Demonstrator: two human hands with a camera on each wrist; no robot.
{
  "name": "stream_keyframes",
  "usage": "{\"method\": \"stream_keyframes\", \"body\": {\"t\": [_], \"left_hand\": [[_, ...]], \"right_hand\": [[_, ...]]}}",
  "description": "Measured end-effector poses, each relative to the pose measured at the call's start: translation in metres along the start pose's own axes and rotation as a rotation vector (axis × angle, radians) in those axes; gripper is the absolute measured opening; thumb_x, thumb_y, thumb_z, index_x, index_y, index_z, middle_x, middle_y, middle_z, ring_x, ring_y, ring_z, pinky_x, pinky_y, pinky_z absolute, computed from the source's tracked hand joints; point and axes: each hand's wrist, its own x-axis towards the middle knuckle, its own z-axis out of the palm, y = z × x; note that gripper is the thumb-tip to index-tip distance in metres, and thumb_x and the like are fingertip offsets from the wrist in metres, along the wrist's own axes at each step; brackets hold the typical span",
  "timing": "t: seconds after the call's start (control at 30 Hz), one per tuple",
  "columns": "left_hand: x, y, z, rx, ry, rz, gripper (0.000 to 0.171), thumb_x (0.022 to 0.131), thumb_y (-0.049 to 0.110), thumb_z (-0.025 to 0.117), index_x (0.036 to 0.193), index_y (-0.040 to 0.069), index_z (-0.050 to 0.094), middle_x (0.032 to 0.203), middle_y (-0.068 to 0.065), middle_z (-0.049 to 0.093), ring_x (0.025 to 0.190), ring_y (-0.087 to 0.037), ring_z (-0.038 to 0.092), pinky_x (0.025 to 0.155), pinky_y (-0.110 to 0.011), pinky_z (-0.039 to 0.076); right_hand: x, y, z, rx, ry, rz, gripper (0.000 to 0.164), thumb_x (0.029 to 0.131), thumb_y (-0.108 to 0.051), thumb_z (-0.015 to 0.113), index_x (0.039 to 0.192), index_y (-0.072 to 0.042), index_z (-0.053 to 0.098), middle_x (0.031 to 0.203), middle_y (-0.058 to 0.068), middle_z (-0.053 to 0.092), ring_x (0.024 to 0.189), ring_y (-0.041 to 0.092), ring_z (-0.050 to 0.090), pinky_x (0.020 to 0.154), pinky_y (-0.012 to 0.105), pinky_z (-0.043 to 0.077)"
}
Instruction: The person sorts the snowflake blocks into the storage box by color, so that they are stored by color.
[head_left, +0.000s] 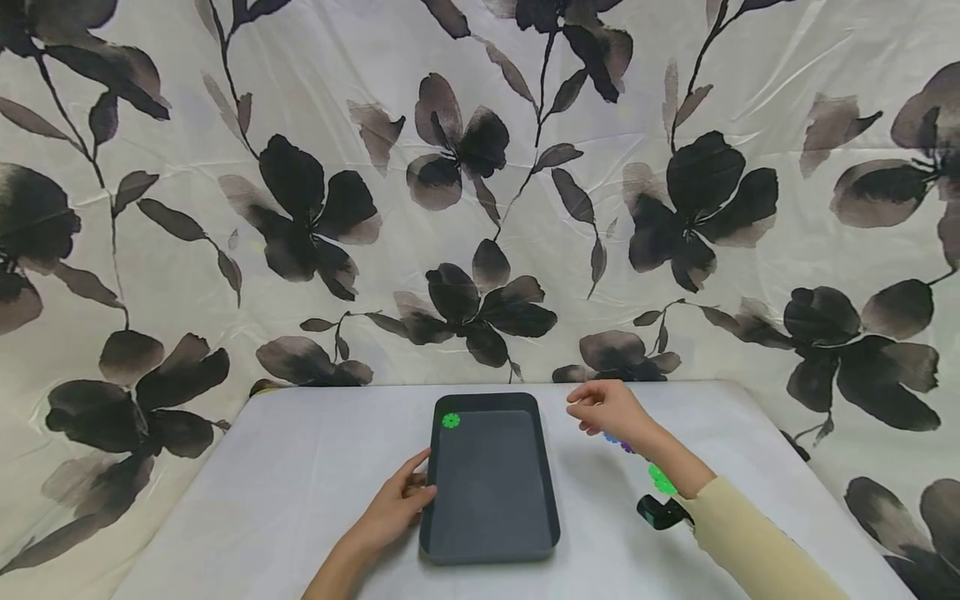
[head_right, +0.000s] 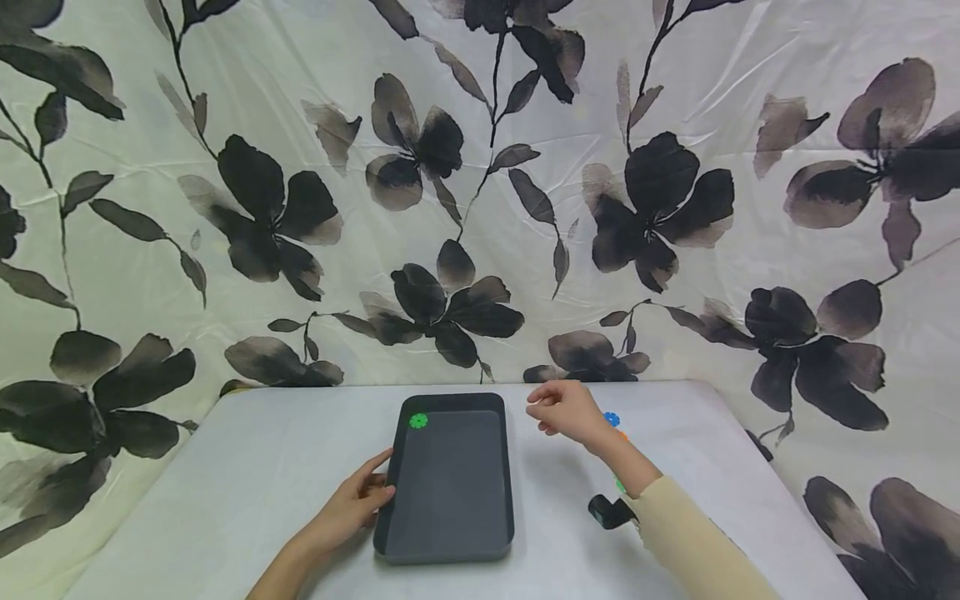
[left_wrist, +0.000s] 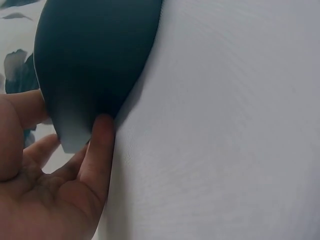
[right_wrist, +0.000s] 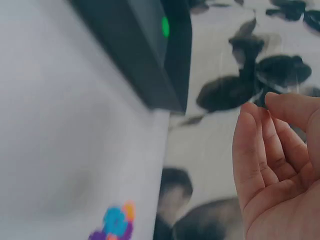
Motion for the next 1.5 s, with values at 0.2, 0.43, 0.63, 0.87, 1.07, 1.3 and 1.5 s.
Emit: {"method": "stream_keyframes", "body": {"t": [0.2, 0.43, 0.63, 0.87, 1.07, 1.3, 1.5], "left_hand": [[0.000, 0.000, 0.000, -0.007, -0.005, 0.006, 0.066, 0.096, 0.023, 0.063, 0.153, 0.014, 0.030, 0.131, -0.018, 0.049, 0.100, -0.023, 0.056, 0.074, -0.036, 0.050], [0.003, 0.003, -0.002, 0.009, 0.010, 0.040, 0.065, 0.097, 0.022, 0.062, 0.153, 0.016, 0.030, 0.130, -0.016, 0.049, 0.099, -0.023, 0.055, 0.075, -0.035, 0.049], [0.002, 0.003, -0.002, 0.021, 0.021, 0.028, 0.064, 0.097, 0.023, 0.062, 0.153, 0.017, 0.032, 0.133, -0.017, 0.048, 0.102, -0.022, 0.055, 0.077, -0.036, 0.049], [0.000, 0.001, -0.001, 0.023, 0.016, 0.023, 0.064, 0.097, 0.023, 0.062, 0.153, 0.016, 0.031, 0.132, -0.018, 0.048, 0.101, -0.023, 0.055, 0.076, -0.036, 0.050], [-0.002, -0.002, -0.001, 0.017, 0.007, 0.025, 0.064, 0.097, 0.024, 0.061, 0.153, 0.017, 0.031, 0.133, -0.017, 0.048, 0.103, -0.022, 0.056, 0.076, -0.037, 0.051], [-0.001, -0.002, 0.000, 0.014, 0.016, 0.039, 0.063, 0.098, 0.023, 0.060, 0.153, 0.018, 0.031, 0.135, -0.017, 0.046, 0.106, -0.023, 0.056, 0.078, -0.037, 0.050], [-0.001, -0.001, 0.002, 0.021, 0.029, 0.024, 0.062, 0.098, 0.022, 0.060, 0.153, 0.018, 0.032, 0.134, -0.017, 0.047, 0.104, -0.023, 0.055, 0.077, -0.036, 0.050]], "right_hand": [[-0.015, 0.024, -0.033, 0.010, 0.041, 0.082, 0.029, 0.090, -0.014, 0.071, 0.110, 0.006, 0.065, 0.085, 0.011, 0.065, 0.075, 0.034, 0.066, 0.066, 0.034, 0.057], [-0.033, 0.049, -0.059, -0.030, 0.110, 0.197, 0.031, 0.092, -0.013, 0.068, 0.114, 0.008, 0.062, 0.097, 0.020, 0.064, 0.077, 0.031, 0.064, 0.068, 0.031, 0.056], [-0.051, 0.071, -0.070, -0.072, 0.148, 0.262, 0.031, 0.092, -0.014, 0.068, 0.113, 0.008, 0.062, 0.095, 0.018, 0.065, 0.071, 0.022, 0.061, 0.065, 0.030, 0.055], [-0.067, 0.096, -0.074, -0.115, 0.176, 0.291, 0.028, 0.091, -0.014, 0.069, 0.109, 0.007, 0.064, 0.085, 0.010, 0.063, 0.067, 0.021, 0.058, 0.060, 0.030, 0.053], [-0.078, 0.109, -0.073, -0.107, 0.175, 0.333, 0.029, 0.090, -0.016, 0.070, 0.110, 0.005, 0.064, 0.085, 0.008, 0.062, 0.067, 0.020, 0.057, 0.059, 0.030, 0.052], [-0.084, 0.113, -0.070, -0.106, 0.172, 0.354, 0.031, 0.088, -0.017, 0.072, 0.111, 0.004, 0.065, 0.085, 0.006, 0.063, 0.069, 0.020, 0.058, 0.060, 0.031, 0.051], [-0.086, 0.119, -0.067, -0.143, 0.165, 0.356, 0.034, 0.087, -0.018, 0.073, 0.111, 0.004, 0.065, 0.082, 0.005, 0.062, 0.070, 0.019, 0.056, 0.059, 0.030, 0.050]]}}
